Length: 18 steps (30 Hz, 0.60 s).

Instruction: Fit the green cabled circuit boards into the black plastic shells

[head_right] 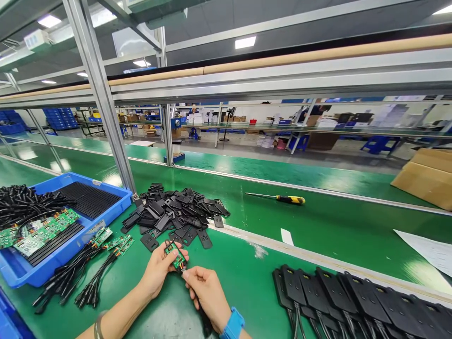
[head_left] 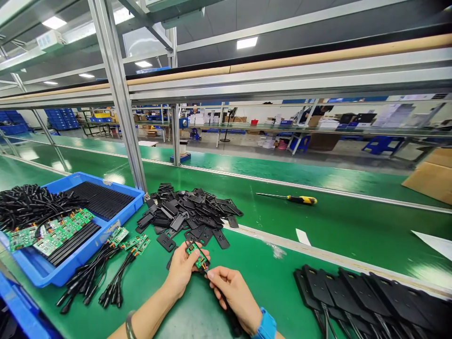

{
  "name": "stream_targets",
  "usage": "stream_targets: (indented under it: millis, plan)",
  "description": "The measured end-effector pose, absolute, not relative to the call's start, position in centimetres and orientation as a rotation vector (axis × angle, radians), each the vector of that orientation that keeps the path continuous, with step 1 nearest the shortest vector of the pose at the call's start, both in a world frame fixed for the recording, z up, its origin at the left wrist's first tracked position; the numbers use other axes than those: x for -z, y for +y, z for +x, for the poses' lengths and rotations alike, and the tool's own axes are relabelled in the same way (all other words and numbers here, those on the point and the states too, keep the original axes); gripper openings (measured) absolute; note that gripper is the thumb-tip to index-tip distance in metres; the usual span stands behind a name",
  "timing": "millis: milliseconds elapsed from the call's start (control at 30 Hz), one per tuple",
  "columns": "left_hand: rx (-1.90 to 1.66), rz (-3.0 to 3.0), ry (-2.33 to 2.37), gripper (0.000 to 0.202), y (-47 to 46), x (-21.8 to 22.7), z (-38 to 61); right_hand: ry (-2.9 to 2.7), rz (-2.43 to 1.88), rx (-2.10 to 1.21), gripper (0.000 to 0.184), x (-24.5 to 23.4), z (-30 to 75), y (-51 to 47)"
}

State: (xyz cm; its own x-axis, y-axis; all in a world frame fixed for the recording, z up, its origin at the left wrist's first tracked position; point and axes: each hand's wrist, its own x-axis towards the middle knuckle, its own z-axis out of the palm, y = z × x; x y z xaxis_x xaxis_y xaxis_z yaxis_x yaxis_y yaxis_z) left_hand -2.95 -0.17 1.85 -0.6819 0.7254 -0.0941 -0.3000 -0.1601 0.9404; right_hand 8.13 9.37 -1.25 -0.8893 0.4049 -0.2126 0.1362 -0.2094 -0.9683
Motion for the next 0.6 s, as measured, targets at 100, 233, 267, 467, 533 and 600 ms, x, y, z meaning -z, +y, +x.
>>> stream_targets:
  millis: [100,233,267,467,533,600]
  plan:
    - [-1.924,0.561,1.488,0.038,-0.2,-2.0,-2.7,-1.952,-0.608,-2.09,0.056,1.6,7.9,9.3]
    - [-1.927,0.636,1.528,0.036,-0.1,-1.8,-2.4,-2.0,-0.536,-1.842,0.049,1.8,8.0,9.3]
    - [-1.919,0.625,1.517,0.037,-0.1,-1.8,-2.3,-2.007,-0.54,-1.805,0.047,1.8,8.1,9.3]
    - [-1.954,0.554,1.389,0.038,-0.2,-1.7,-1.7,-2.094,-0.573,-1.763,0.051,2.1,8.2,9.7]
    - [-1.991,0.535,1.366,0.041,-0.3,-1.5,-1.3,-2.167,-0.563,-1.725,0.054,2.5,8.4,9.9]
    - [-2.036,0.526,1.346,0.045,-0.2,-1.0,-0.8,-2.268,-0.535,-1.645,0.055,3.2,8.8,10.3]
